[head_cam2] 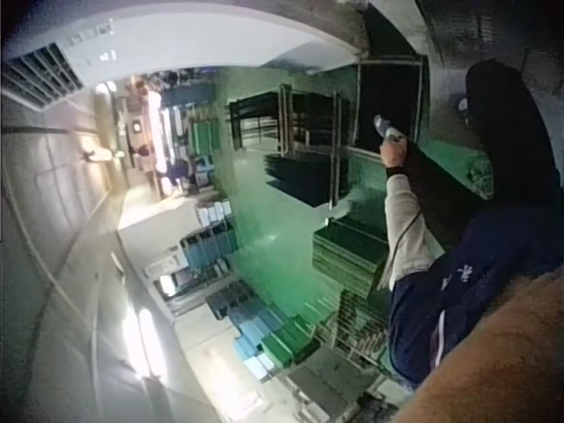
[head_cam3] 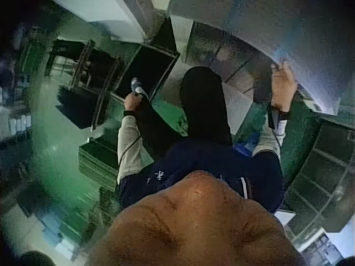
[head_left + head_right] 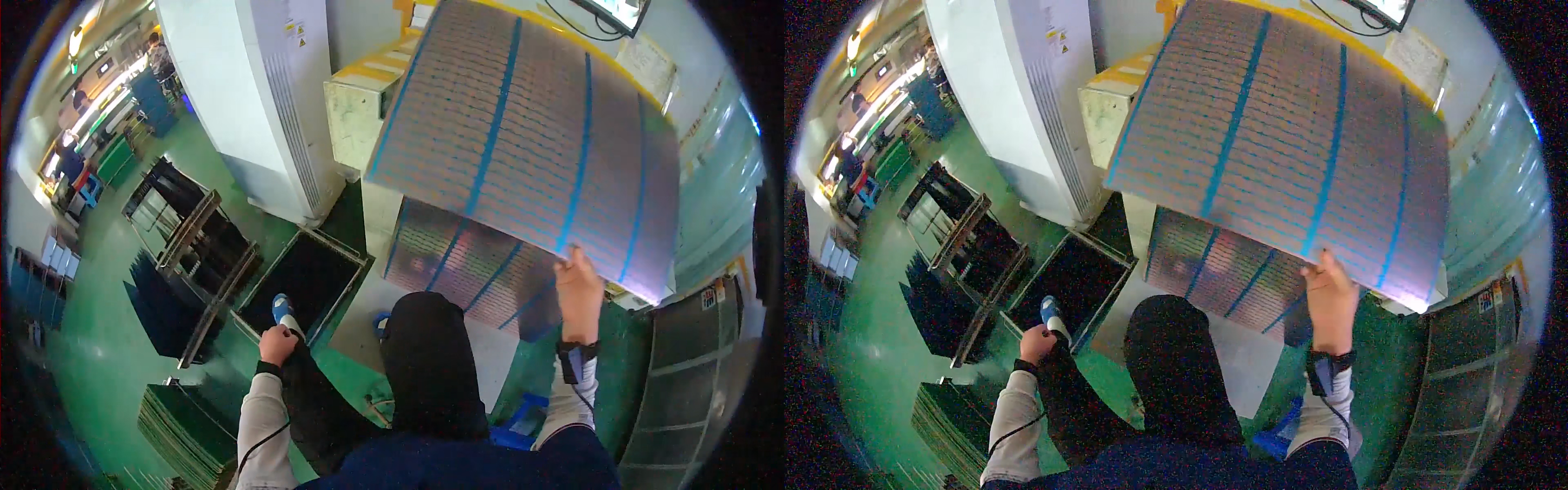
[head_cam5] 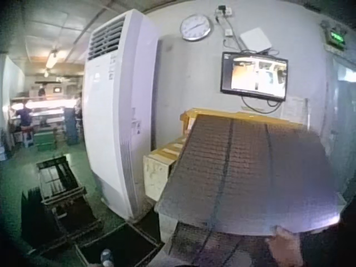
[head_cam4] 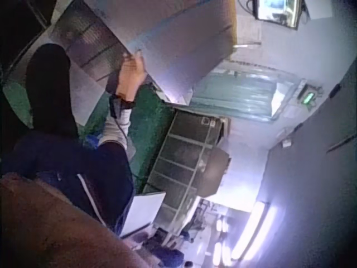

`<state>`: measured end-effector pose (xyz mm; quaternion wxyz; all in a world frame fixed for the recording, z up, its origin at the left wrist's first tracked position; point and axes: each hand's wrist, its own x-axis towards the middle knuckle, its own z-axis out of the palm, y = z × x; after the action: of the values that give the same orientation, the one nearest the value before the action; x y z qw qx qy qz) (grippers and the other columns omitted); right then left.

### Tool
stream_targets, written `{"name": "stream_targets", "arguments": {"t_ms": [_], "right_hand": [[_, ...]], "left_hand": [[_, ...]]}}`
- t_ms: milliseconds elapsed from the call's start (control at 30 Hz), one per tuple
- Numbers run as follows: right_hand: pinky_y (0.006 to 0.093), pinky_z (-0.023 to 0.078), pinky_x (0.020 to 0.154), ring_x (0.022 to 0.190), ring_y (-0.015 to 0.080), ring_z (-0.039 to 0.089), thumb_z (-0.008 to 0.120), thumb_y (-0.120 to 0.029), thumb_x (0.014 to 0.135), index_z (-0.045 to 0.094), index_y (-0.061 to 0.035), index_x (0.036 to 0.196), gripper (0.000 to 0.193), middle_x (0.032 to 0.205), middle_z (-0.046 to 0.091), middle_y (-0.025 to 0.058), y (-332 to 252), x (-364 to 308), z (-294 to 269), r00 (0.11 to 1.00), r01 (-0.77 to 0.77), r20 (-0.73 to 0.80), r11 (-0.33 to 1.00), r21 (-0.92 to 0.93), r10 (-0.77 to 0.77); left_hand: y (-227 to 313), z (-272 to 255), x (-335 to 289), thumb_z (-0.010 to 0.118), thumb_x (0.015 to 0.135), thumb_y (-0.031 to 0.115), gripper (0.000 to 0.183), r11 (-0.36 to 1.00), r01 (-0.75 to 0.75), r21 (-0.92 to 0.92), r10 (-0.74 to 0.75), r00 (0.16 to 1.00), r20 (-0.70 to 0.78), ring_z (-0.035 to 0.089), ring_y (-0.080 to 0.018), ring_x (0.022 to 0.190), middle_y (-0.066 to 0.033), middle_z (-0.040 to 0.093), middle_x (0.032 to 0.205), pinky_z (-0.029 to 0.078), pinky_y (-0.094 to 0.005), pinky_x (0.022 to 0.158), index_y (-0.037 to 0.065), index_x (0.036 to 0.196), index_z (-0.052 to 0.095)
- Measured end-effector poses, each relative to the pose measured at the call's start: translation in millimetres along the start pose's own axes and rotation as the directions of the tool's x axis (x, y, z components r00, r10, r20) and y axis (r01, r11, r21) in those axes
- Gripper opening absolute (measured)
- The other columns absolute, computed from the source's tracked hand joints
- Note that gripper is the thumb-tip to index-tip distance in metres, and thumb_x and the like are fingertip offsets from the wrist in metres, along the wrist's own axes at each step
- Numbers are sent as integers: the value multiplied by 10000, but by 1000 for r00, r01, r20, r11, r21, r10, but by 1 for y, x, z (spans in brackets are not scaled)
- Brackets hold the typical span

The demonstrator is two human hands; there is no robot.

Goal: Operating a sheet metal machine by loading metal sheets into it.

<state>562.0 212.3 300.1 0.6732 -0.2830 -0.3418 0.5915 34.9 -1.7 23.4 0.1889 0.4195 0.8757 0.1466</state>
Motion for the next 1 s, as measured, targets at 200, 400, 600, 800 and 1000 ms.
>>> {"name": "stream_targets", "arguments": {"t_ms": [200, 400, 600, 800, 1000], "right_hand": [[314, 495, 753, 884, 196, 616, 650, -102, 901, 631, -22, 975, 110, 947, 648, 63, 39, -6, 1, 983, -173, -39, 972, 162, 182], [297, 519, 762, 895, 213, 610, 629, -144, 933, 603, -15, 950, 133, 898, 600, 66, 65, -7, 0, 942, -296, -112, 941, 164, 316], [301, 506, 789, 917, 219, 597, 632, -148, 934, 590, -7, 971, 151, 909, 594, 71, 69, -3, 0, 945, -280, -129, 945, 167, 302], [304, 491, 815, 952, 232, 580, 643, -140, 925, 577, 3, 993, 172, 965, 583, 78, 56, 18, 4, 957, -248, -115, 956, 160, 267], [313, 479, 847, 962, 217, 586, 629, -152, 932, 583, -5, 1023, 180, 989, 605, 74, 53, 37, 1, 975, -203, -61, 967, 153, 214]], "left_hand": [[-6, 2, -1, 668, 673, 269, 214, 1000, -26, -17, 25, 999, -32, 646, -375, 816, -164, 684, 821, 528, -466, 743, 83, 777, 687], [0, 0, 0, 668, 675, 266, 211, 999, -20, -28, 19, 1000, -15, 652, -372, 794, -166, 684, 805, 529, -467, 732, 73, 760, 684], [-1, 0, -1, 656, 678, 258, 213, 999, -37, -38, 37, 999, -18, 649, -376, 786, -166, 680, 800, 528, -461, 718, 64, 764, 680], [5, -2, -1, 640, 687, 254, 206, 998, -59, -27, 59, 998, -18, 636, -379, 785, -161, 669, 784, 508, -471, 697, 57, 746, 652], [-9, 3, 4, 634, 706, 260, 201, 998, -48, -37, 48, 999, -4, 624, -385, 779, -163, 661, 779, 494, -471, 684, 61, 733, 633]]}}
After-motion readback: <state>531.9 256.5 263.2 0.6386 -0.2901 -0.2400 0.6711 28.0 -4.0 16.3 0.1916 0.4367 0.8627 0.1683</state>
